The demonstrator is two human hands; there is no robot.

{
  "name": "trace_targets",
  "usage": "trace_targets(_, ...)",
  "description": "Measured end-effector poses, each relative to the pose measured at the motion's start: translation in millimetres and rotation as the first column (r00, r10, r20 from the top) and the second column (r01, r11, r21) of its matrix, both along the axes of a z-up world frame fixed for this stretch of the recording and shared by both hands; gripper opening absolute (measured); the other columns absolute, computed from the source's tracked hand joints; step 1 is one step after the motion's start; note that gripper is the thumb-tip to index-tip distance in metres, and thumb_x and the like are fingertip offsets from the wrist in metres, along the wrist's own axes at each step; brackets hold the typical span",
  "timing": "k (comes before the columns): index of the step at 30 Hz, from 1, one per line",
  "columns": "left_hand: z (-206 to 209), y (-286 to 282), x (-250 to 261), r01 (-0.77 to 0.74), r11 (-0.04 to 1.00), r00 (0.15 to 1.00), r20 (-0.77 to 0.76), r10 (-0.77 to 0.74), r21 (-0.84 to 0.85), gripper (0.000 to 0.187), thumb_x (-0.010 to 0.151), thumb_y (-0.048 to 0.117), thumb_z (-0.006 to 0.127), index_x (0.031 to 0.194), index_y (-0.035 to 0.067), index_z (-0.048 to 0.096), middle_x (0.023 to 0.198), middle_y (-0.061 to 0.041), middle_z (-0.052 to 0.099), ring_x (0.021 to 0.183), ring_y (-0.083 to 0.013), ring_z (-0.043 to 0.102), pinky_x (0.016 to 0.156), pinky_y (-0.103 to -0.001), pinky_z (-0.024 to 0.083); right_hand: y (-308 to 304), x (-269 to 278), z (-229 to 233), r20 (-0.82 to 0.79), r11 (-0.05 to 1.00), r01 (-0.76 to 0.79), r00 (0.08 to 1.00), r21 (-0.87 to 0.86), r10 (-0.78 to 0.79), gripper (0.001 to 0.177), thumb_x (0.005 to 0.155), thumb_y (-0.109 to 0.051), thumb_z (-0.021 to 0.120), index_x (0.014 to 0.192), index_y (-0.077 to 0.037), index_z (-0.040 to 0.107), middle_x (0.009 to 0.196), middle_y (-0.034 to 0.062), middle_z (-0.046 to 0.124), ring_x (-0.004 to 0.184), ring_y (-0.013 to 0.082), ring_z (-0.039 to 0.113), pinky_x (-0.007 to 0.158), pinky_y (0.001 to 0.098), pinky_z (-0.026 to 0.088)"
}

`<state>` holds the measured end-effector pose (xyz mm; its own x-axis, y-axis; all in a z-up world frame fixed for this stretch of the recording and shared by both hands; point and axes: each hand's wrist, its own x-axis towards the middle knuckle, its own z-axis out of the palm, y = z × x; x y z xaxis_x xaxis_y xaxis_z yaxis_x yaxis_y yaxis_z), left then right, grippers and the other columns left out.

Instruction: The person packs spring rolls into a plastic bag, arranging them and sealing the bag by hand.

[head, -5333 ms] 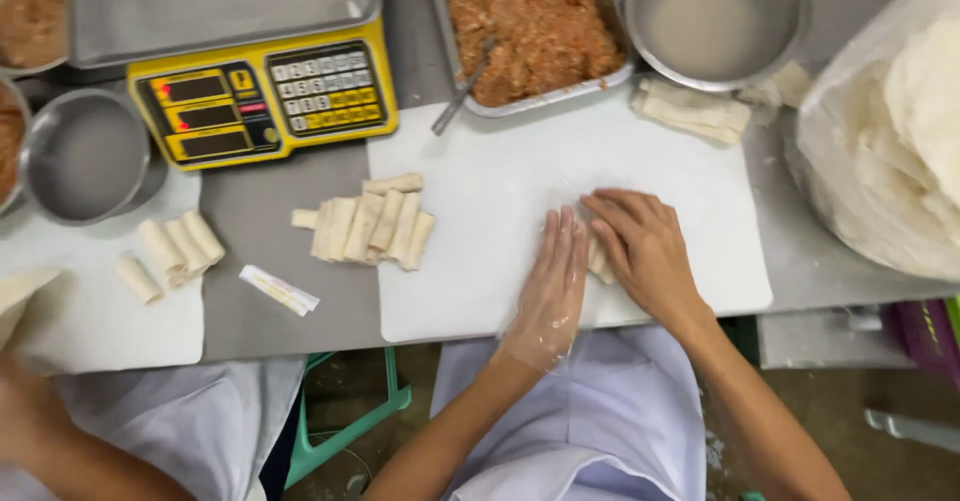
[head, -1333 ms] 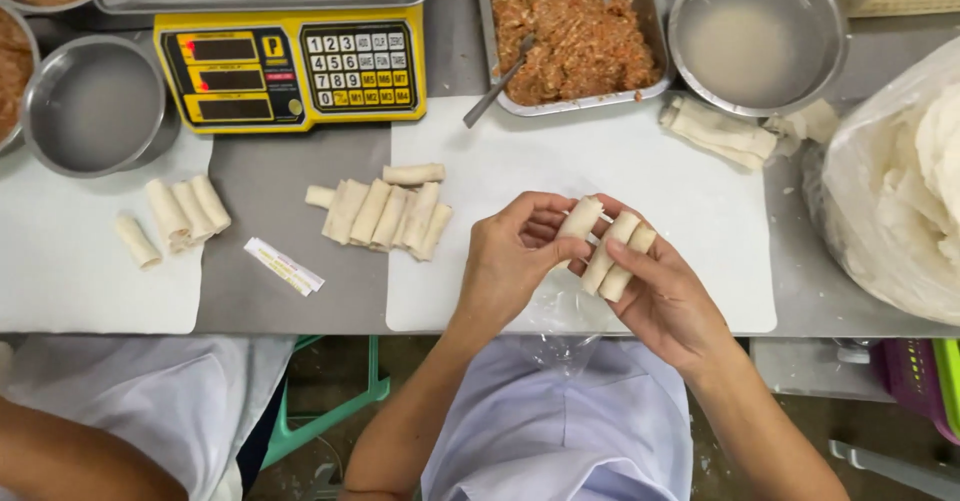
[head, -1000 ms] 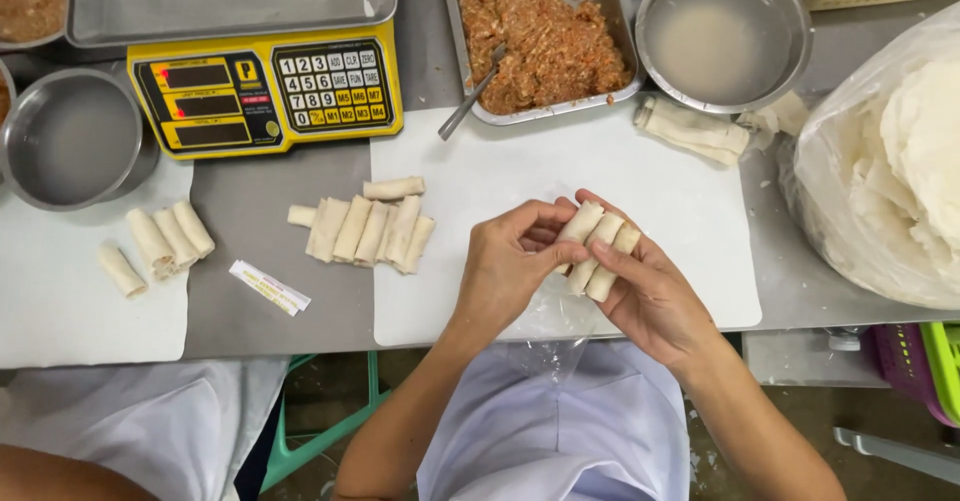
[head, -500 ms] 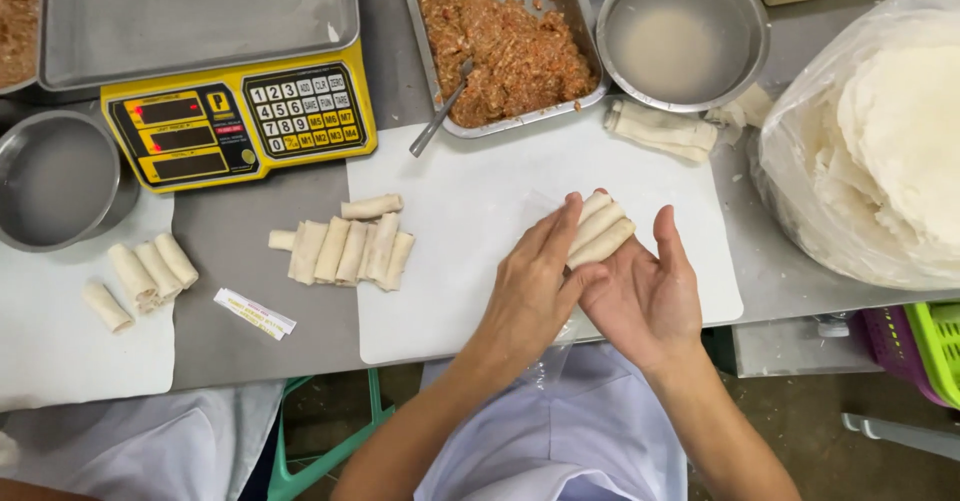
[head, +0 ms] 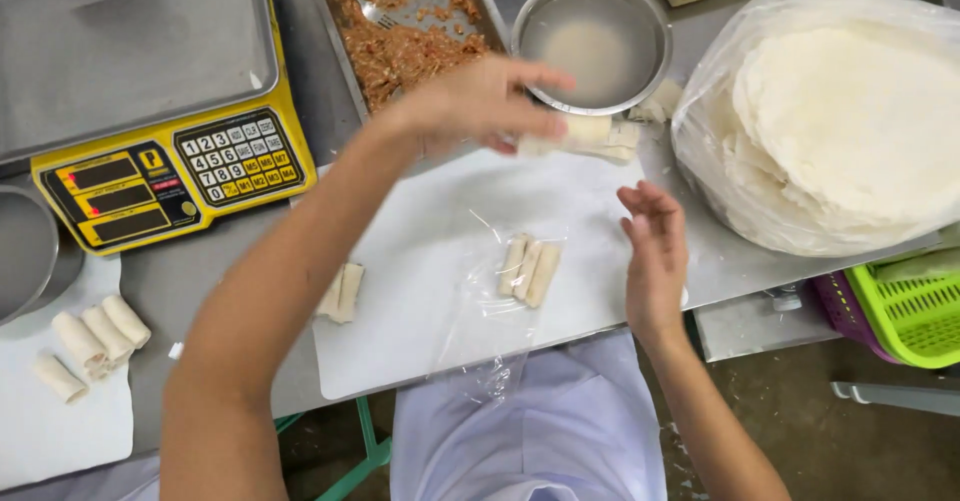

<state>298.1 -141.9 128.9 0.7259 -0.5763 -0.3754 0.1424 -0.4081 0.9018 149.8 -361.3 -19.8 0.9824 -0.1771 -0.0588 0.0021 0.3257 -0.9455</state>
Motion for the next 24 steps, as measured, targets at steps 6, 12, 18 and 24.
trace_targets(6,20,-31,79,0.011,0.938,0.986,-0.162,0.048,0.348,0.053,0.089,0.025,0.071,0.139,0.025,0.056,0.113,0.003,0.069,0.092,-0.0111,0.063,0.079,-0.029,0.053,3,-7,-36,0.242,0.484,0.134,0.956,-0.865,0.167,0.032,0.103,-0.027,0.054,0.133,-0.014,0.057,0.139,0.0088,0.055,0.147,0.0311,0.044,0.110,0.0429,0.021)
trace_targets(12,-4,-54,114,0.032,0.820,0.995,-0.092,0.026,0.571,0.012,0.090,0.029,0.071,0.101,0.029,0.069,0.107,0.006,0.071,0.087,-0.0123,0.064,0.094,-0.039,0.042,4,-6,-35,0.219,0.458,0.137,0.967,-0.878,0.130,0.028,0.105,-0.031,0.054,0.124,-0.014,0.065,0.131,0.0093,0.058,0.143,0.0326,0.048,0.109,0.0438,0.023)
trace_targets(18,-15,-58,122,0.034,0.759,0.999,-0.038,-0.011,0.650,0.024,0.088,0.030,0.072,0.112,0.031,0.073,0.115,0.005,0.073,0.096,-0.0136,0.068,0.099,-0.041,0.042,4,-6,-35,0.221,0.464,0.142,0.968,-0.874,0.119,0.026,0.104,-0.029,0.056,0.121,-0.014,0.067,0.126,0.0085,0.060,0.138,0.0325,0.052,0.109,0.0446,0.024)
trace_targets(24,-5,-45,103,-0.035,0.818,0.975,0.200,-0.099,0.574,0.050,0.086,0.024,0.074,0.134,0.022,0.061,0.124,-0.004,0.060,0.092,-0.0137,0.062,0.070,-0.030,0.043,4,-7,-32,0.238,0.478,0.154,0.964,-0.865,0.121,0.025,0.104,-0.029,0.056,0.119,-0.013,0.068,0.124,0.0086,0.060,0.136,0.0318,0.054,0.108,0.0448,0.025)
